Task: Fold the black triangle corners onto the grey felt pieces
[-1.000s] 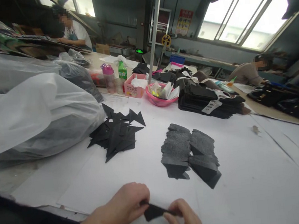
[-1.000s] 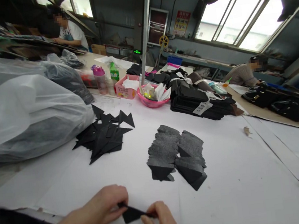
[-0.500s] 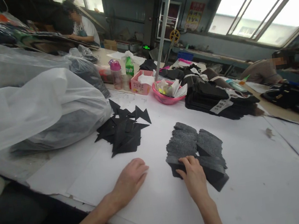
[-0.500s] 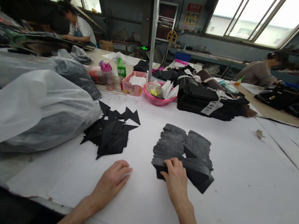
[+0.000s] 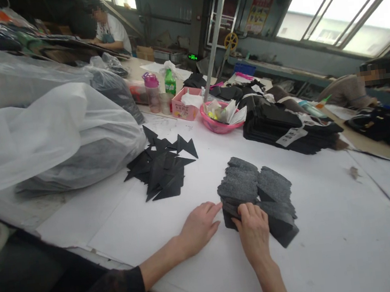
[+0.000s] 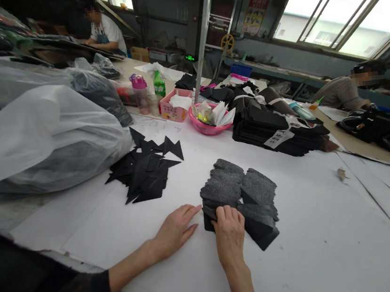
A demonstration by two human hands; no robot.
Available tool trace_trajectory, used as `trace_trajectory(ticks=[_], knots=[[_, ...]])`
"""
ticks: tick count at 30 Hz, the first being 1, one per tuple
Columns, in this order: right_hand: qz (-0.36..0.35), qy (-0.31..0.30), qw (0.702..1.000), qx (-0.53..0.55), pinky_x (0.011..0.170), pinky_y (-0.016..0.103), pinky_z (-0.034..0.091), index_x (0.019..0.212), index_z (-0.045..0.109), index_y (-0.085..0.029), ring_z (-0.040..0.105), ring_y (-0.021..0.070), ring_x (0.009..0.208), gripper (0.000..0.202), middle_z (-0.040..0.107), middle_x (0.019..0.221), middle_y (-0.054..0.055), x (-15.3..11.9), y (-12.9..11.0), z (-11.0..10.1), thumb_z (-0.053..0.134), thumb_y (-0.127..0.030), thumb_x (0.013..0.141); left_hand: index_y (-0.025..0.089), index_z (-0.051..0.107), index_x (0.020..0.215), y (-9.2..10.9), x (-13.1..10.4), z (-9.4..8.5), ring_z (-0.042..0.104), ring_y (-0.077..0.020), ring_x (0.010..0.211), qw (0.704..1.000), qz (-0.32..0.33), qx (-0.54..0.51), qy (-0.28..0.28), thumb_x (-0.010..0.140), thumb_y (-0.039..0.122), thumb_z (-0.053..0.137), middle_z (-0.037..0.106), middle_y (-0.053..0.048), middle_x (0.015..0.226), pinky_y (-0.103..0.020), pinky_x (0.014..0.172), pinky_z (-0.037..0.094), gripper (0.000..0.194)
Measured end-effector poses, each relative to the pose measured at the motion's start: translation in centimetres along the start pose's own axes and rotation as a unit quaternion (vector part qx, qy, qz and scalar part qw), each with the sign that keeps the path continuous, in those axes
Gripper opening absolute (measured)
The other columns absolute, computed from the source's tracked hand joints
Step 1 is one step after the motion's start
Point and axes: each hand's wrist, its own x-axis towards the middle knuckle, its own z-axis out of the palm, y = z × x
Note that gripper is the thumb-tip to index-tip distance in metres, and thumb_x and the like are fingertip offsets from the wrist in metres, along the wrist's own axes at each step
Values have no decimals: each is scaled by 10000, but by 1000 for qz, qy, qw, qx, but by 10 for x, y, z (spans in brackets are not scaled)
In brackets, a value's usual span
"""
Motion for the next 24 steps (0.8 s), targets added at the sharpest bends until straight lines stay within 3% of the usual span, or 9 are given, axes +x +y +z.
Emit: trace_trajectory(ticks=[4, 7, 9, 12, 16, 19, 22, 24], knots=[[-5, 10, 1000, 20, 836, 359, 335, 851, 473, -217, 477, 222, 874, 223, 557, 834, 11, -1, 2, 0, 682, -166, 791, 175, 449, 1351, -1, 23, 8, 600, -157, 863, 980, -86, -172, 50, 853, 248, 625, 583, -77, 1130, -286, 741, 533, 534], [-9, 7, 999, 43, 831, 342, 340, 916, 487, -217, 484, 213, 892, 257, 577, 880, 9, -1, 5, 1, 685, -133, 776, 169, 593, 1204, -1, 43, 16, 572, -117, 704, 955, -132, -260, 54, 781, 282, 682, 638, -32, 976, -232, 643, 483, 447], [-9, 1, 998, 57, 809, 338, 343, 905, 495, -218, 479, 215, 888, 248, 578, 880, 9, 0, 6, 2, 682, -126, 772, 158, 674, 997, -3, 53, 22, 547, -104, 638, 946, -146, -287, 45, 760, 267, 679, 641, 6, 789, -209, 599, 443, 261], [-10, -7, 997, 77, 782, 344, 347, 829, 497, -218, 473, 223, 874, 189, 566, 832, 8, 1, 7, 1, 662, -137, 786, 136, 655, 780, -9, 64, 30, 507, -83, 545, 938, -164, -304, 36, 716, 200, 666, 578, 39, 608, -174, 497, 364, 91], [-30, -27, 993, 115, 748, 318, 376, 752, 488, -216, 499, 193, 843, 175, 564, 784, -12, -3, 13, -8, 605, -93, 797, 132, 613, 756, -20, 71, 34, 476, -56, 429, 922, -202, -329, 27, 712, 152, 638, 529, 66, 534, -148, 418, 318, 55], [-32, -17, 982, 186, 867, 333, 419, 782, 528, -217, 552, 183, 954, 145, 619, 865, -11, -17, 25, -14, 579, -83, 800, 137, 591, 823, -23, 72, 31, 496, -60, 369, 908, -226, -353, 11, 752, 174, 640, 516, 78, 516, -141, 383, 340, 94], [57, 40, 930, 361, 1053, 424, 371, 846, 598, -221, 593, 193, 1044, 53, 669, 933, 5, -36, 37, -16, 641, -233, 819, 136, 565, 903, -22, 71, 24, 571, -87, 408, 893, -232, -385, -9, 787, 235, 684, 538, 69, 528, -155, 420, 429, 193], [175, 92, 856, 478, 1050, 465, 387, 871, 613, -209, 626, 207, 1020, 167, 690, 935, 27, -45, 44, -18, 699, -322, 784, 132, 552, 924, -20, 69, 19, 629, -106, 485, 886, -228, -403, -16, 794, 282, 717, 570, 44, 561, -181, 487, 496, 259]])
